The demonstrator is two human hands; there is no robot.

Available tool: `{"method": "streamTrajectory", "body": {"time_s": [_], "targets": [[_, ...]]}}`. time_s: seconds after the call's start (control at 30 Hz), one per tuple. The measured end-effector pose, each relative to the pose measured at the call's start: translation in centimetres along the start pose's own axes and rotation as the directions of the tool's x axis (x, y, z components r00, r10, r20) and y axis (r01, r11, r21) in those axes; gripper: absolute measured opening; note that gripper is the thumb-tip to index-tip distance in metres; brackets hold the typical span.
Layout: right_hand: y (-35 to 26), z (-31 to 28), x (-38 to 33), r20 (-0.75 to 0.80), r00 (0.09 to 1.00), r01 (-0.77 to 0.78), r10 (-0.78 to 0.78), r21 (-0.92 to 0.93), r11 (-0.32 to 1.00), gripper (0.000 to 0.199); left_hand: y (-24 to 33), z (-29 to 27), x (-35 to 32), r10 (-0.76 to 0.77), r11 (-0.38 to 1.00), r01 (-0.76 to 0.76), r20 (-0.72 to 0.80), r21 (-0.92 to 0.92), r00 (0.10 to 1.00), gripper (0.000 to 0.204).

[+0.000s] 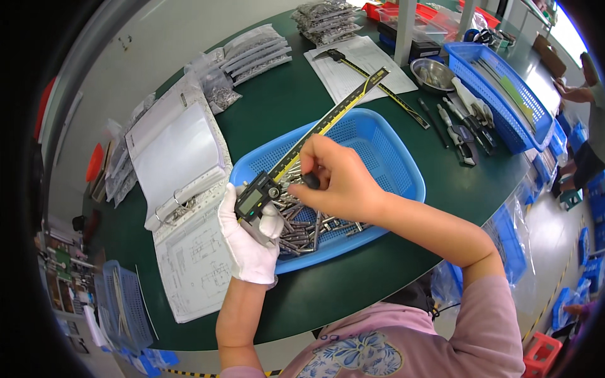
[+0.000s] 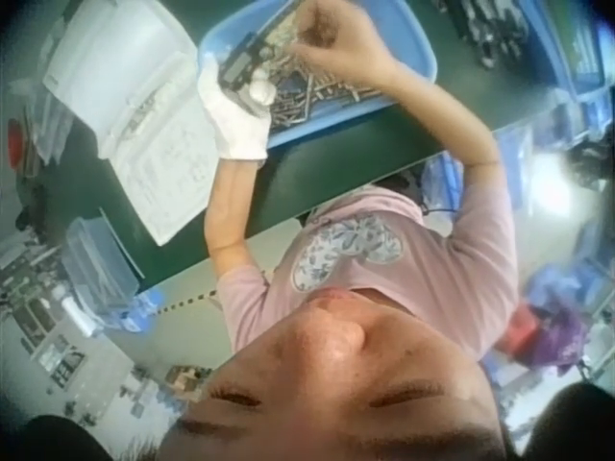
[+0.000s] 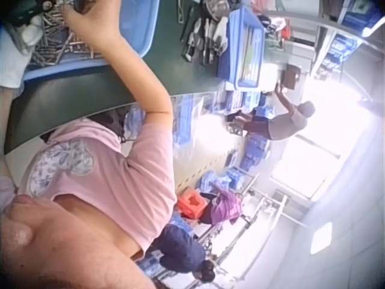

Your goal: The recorder uses a digital caliper to measure the dimensions of small cylindrical metal parts at a factory workbench, referencing a technical manual.

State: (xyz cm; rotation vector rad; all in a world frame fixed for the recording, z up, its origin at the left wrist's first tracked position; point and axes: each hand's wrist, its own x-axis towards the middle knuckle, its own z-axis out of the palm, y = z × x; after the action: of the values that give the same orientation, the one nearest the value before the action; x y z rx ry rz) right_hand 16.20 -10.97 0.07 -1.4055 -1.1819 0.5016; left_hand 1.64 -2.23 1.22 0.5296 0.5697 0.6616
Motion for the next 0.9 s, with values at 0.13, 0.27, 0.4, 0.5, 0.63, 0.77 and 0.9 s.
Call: {"method": "streamTrajectory", "body": {"time_s": [0.13, 0.27, 0.4, 0.5, 0.63, 0.77, 0.9], "targets": [[-0.3, 0.2, 0.0, 0.031, 0.989, -0.144, 0.144, 0.423, 0.895, 0.022, 0.0, -0.4, -0.1, 0.012, 1.000, -0.012, -0.004, 0.015, 1.000, 0.029], [-0.8, -0.2, -0.6, 0.099, 0.995, -0.037, 0.032, 0.054, 0.998, 0.019, 0.1, -0.6, -0.1, -0.001, 1.000, 0.000, 0.046, 0.027, 0.999, 0.030], [-0.7, 0.6, -0.2, 0.023, 0.952, 0.300, -0.305, -0.261, 0.918, 0.030, 0.0, -0.6, 0.0, -0.020, 0.999, 0.018, 0.057, 0.030, 0.998, 0.030], [-0.3, 0.6, 0.1, -0.017, 0.899, 0.405, -0.438, -0.350, 0.845, 0.028, -0.1, -0.6, 0.0, -0.009, 0.998, 0.004, 0.077, 0.062, 0.997, 0.031], [0.0, 0.5, 0.2, 0.019, 0.828, 0.509, -0.560, -0.444, 0.737, 0.023, -0.3, -0.5, 0.0, 0.018, 0.993, -0.023, 0.044, 0.116, 0.999, 0.032], [0.0, 0.3, 0.2, 0.118, 0.745, 0.585, -0.657, -0.589, 0.558, 0.023, -0.3, -0.8, 0.1, 0.010, 0.993, -0.016, 0.053, 0.116, 0.999, 0.031], [-0.5, 0.5, 0.0, 0.222, 0.711, 0.608, -0.668, -0.670, 0.425, 0.026, -0.3, -0.2, 0.0, -0.001, 0.993, 0.003, -0.010, 0.118, 1.000, 0.032]]}}
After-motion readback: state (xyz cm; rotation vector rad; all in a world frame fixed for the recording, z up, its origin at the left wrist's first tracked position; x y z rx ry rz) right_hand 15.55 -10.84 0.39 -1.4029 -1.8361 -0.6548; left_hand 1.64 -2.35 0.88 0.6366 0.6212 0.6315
